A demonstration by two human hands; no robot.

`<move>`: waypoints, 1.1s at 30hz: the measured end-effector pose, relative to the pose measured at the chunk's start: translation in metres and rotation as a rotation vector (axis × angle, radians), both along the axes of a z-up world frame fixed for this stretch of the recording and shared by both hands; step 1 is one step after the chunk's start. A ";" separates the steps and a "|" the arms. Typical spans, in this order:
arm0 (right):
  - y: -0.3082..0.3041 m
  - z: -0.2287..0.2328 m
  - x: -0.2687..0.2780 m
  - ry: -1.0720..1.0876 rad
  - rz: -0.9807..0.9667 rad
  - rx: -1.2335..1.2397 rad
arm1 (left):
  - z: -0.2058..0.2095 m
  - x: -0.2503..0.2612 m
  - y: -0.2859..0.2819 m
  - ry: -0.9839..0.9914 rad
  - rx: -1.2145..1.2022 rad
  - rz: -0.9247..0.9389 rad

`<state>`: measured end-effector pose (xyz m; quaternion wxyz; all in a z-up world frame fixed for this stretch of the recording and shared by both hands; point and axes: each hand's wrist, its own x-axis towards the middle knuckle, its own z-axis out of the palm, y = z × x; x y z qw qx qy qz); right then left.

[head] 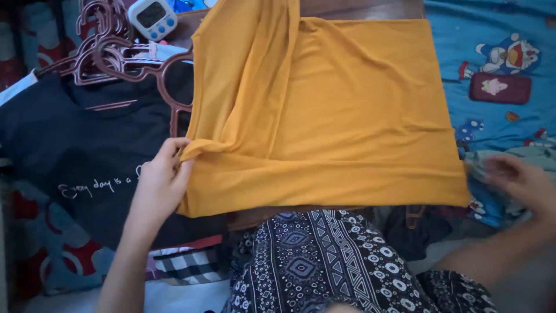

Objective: Folding t-shirts and placing them on hangers on a low table.

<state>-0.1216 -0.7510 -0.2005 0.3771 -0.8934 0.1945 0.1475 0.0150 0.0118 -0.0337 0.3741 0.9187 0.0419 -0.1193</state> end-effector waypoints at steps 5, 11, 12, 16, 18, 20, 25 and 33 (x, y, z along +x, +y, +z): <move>-0.019 -0.025 0.073 -0.706 0.120 -0.161 | 0.001 -0.003 -0.009 -0.058 0.033 0.040; 0.306 0.159 0.241 -0.888 0.752 -0.244 | -0.010 -0.003 -0.004 -0.226 -0.122 -0.030; 0.336 0.163 0.259 -0.890 0.749 -0.245 | -0.013 -0.003 -0.003 -0.228 -0.122 -0.032; 0.441 0.163 0.301 -1.091 1.113 -0.190 | -0.003 -0.004 -0.006 -0.198 -0.149 -0.015; 0.470 0.162 0.304 -1.148 1.220 -0.145 | 0.005 -0.003 -0.008 -0.115 -0.118 0.023; 0.484 0.165 0.301 -1.164 1.292 -0.174 | 0.004 -0.002 -0.007 -0.094 -0.028 0.024; 0.442 0.172 0.316 -0.943 1.269 -0.014 | -0.012 -0.003 -0.003 -0.240 -0.050 -0.018; 0.349 0.186 0.310 -0.803 1.255 -0.588 | -0.007 -0.005 -0.006 -0.238 -0.002 -0.010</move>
